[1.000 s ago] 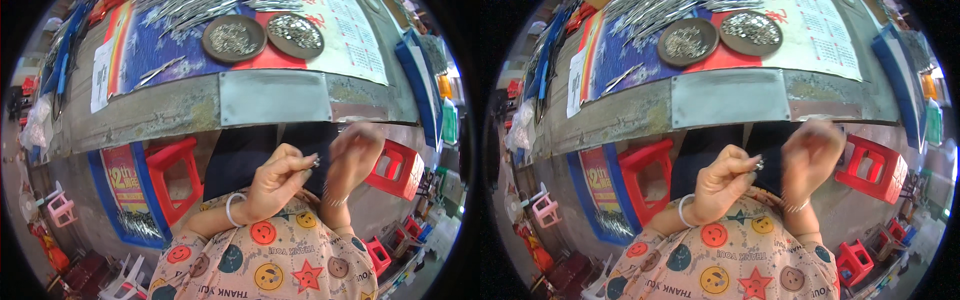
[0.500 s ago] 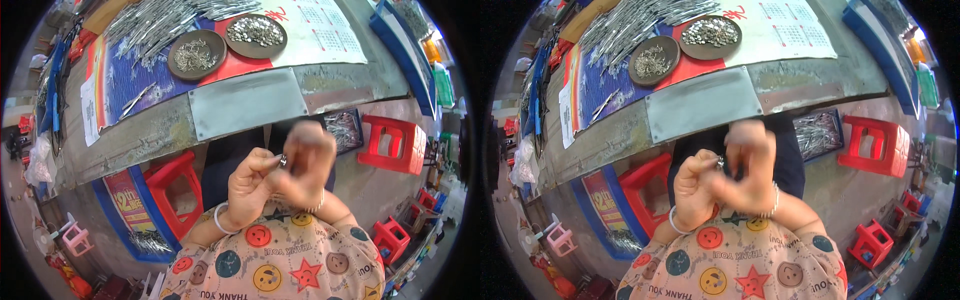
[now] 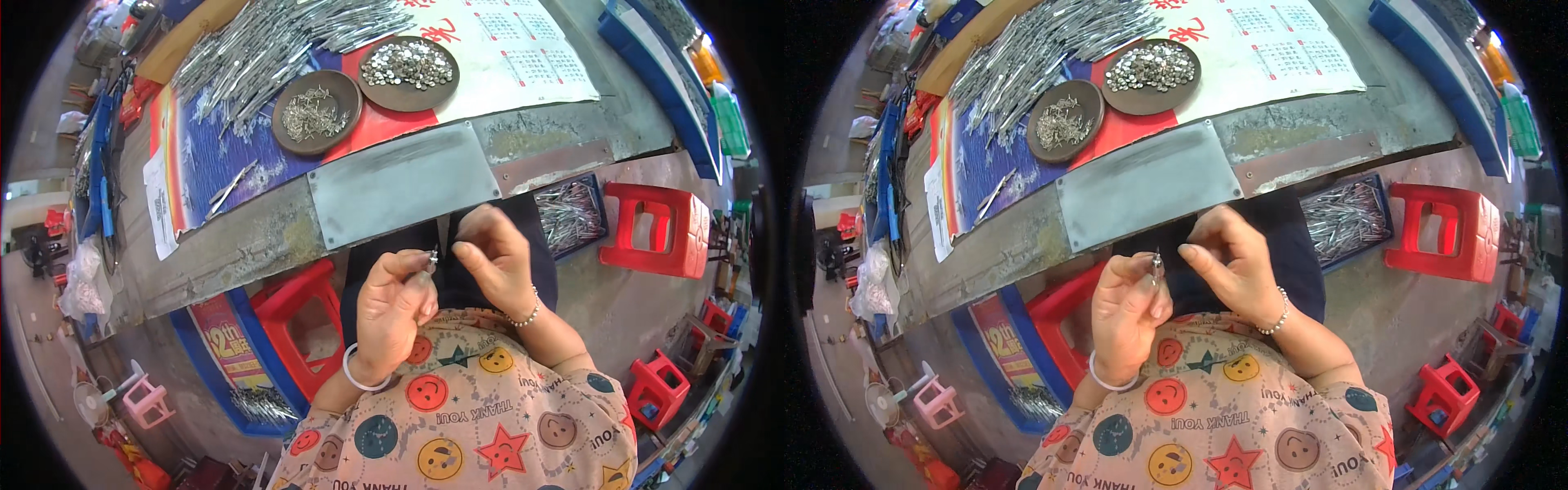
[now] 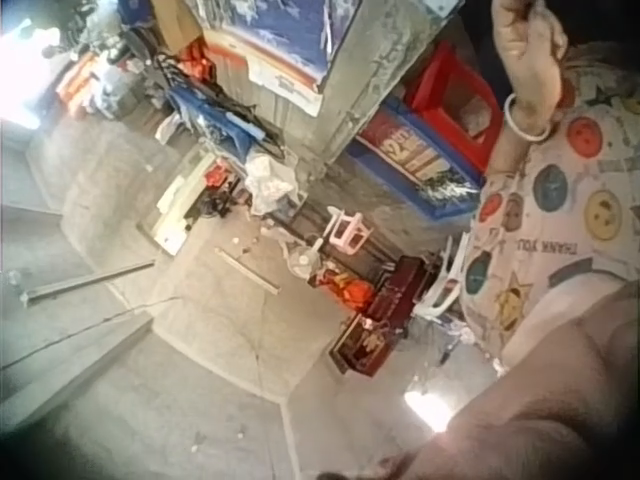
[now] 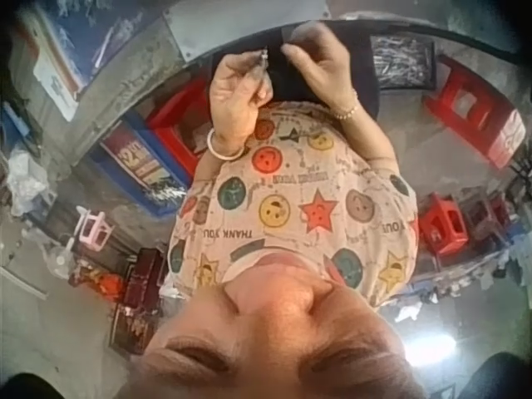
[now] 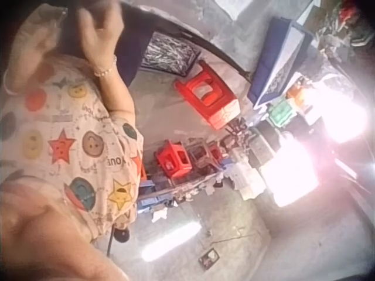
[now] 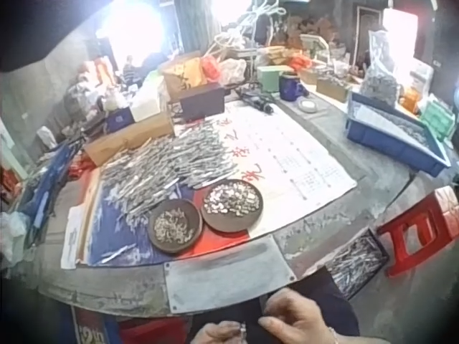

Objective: Manually assembling small metal pins and circular washers at a workshop table.

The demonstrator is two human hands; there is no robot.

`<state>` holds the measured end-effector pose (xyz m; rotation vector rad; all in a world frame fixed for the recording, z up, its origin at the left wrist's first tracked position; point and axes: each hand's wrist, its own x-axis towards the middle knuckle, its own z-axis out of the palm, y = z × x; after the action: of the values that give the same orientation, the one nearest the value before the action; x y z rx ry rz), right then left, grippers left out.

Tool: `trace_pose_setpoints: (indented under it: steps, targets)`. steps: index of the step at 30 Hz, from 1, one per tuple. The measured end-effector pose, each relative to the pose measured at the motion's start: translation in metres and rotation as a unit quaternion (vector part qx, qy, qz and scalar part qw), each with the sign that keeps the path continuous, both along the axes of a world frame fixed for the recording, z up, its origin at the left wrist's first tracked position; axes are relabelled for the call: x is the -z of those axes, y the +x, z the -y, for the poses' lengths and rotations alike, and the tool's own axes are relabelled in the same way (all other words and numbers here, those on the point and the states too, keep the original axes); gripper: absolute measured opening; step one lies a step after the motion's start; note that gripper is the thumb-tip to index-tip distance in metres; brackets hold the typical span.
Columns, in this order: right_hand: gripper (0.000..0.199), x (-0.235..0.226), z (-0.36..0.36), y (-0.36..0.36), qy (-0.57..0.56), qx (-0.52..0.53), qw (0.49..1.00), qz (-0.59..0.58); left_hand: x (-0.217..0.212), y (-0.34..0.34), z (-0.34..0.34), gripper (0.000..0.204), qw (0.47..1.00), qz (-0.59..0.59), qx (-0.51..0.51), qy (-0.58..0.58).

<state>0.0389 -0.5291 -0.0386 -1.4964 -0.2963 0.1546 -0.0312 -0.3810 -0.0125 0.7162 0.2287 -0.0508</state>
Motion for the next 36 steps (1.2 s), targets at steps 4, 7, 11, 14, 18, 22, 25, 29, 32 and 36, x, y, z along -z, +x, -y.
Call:
trace_pose_setpoints:
  steps: [4, 7, 11, 14, 18, 22, 25, 29, 32, 36]
  targets:
    - [0.016, 0.010, -0.008, 0.001, -0.117, -0.124, 0.985, -0.004, 0.001, 0.010, -0.023, 0.019, 0.987, 0.038, 0.037, 0.151]
    - [0.019, 0.029, -0.016, -0.001, -0.117, -0.201, 0.972, 0.032, -0.012, 0.026, -0.037, 0.023, 0.940, 0.071, 0.086, 0.323]
    - [0.024, 0.060, -0.020, 0.000, -0.175, -0.273, 0.943, 0.077, -0.033, 0.065, -0.041, 0.024, 0.848, 0.075, 0.109, 0.513]
    - [0.027, 0.069, -0.016, 0.006, -0.234, -0.293, 0.922, 0.095, -0.036, 0.097, -0.043, 0.026, 0.776, 0.122, 0.127, 0.606]
    - [0.030, 0.078, -0.010, 0.015, -0.313, -0.287, 0.903, 0.065, -0.030, 0.131, -0.037, 0.024, 0.716, 0.167, 0.139, 0.663]
    - [0.031, 0.080, -0.009, 0.018, -0.317, -0.295, 0.900, 0.046, -0.024, 0.149, -0.029, 0.025, 0.657, 0.222, 0.136, 0.707]
    - [0.032, 0.086, -0.009, 0.016, -0.324, -0.297, 0.897, 0.044, -0.019, 0.157, -0.028, 0.026, 0.619, 0.234, 0.155, 0.733]
    - [0.030, 0.087, -0.010, 0.020, -0.306, -0.312, 0.899, 0.021, -0.024, 0.162, -0.035, 0.027, 0.557, 0.263, 0.189, 0.765]
    - [0.029, 0.096, -0.010, 0.018, -0.292, -0.300, 0.908, 0.025, -0.023, 0.162, -0.040, 0.028, 0.545, 0.267, 0.214, 0.766]
    - [0.028, 0.109, -0.012, 0.016, -0.247, -0.246, 0.934, 0.080, -0.022, 0.160, -0.053, 0.027, 0.535, 0.267, 0.228, 0.768]
